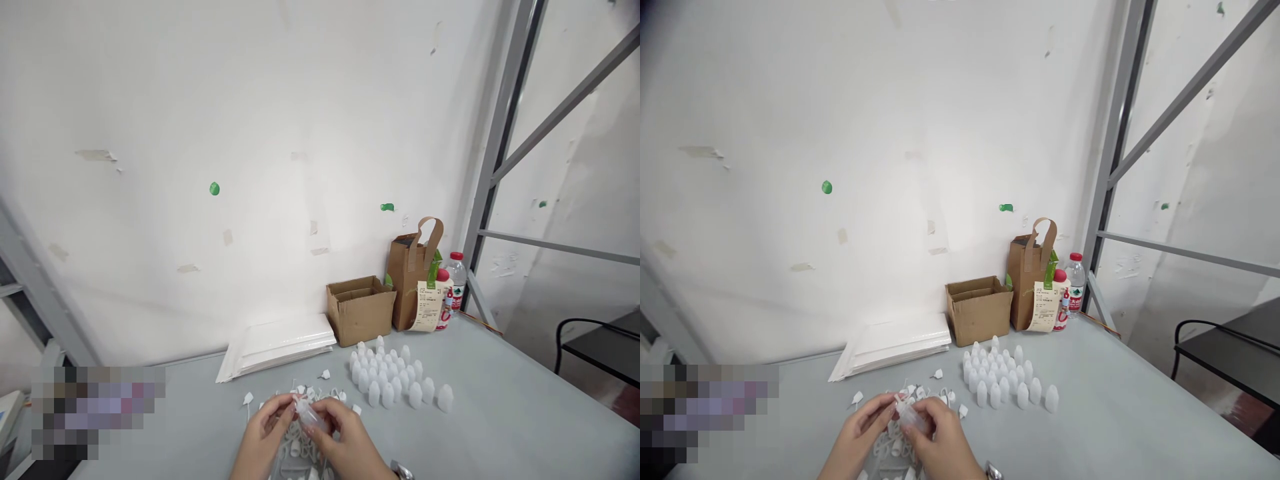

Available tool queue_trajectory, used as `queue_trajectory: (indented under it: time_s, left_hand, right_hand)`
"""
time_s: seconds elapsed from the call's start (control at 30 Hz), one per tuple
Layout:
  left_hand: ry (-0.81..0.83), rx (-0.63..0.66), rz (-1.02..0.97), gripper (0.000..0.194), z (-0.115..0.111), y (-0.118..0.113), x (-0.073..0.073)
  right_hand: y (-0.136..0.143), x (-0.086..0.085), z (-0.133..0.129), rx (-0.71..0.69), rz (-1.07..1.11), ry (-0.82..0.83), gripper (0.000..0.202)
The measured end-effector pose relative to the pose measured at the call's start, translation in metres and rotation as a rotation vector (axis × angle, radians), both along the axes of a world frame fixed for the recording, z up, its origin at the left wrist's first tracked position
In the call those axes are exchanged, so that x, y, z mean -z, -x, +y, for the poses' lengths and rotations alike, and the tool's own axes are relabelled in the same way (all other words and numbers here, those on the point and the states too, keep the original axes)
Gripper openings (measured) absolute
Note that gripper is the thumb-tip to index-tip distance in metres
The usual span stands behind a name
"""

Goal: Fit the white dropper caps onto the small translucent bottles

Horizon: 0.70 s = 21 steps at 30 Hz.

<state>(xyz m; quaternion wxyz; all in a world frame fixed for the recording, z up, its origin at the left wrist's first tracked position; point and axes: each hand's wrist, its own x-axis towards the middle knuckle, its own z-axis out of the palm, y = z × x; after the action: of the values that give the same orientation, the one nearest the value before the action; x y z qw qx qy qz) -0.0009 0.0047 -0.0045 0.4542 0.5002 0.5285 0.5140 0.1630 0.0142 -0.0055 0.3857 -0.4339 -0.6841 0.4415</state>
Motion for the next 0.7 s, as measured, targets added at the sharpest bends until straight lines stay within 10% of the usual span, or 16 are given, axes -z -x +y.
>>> queue_trajectory:
  time_s: [0.7]
  left_hand:
    - [0.008, -0.077, 0.002, 0.036, 0.002, -0.0029, -0.0019]
  right_hand:
    - [-0.0006, -0.002, -0.001, -0.06, -0.128, -0.06, 0.02]
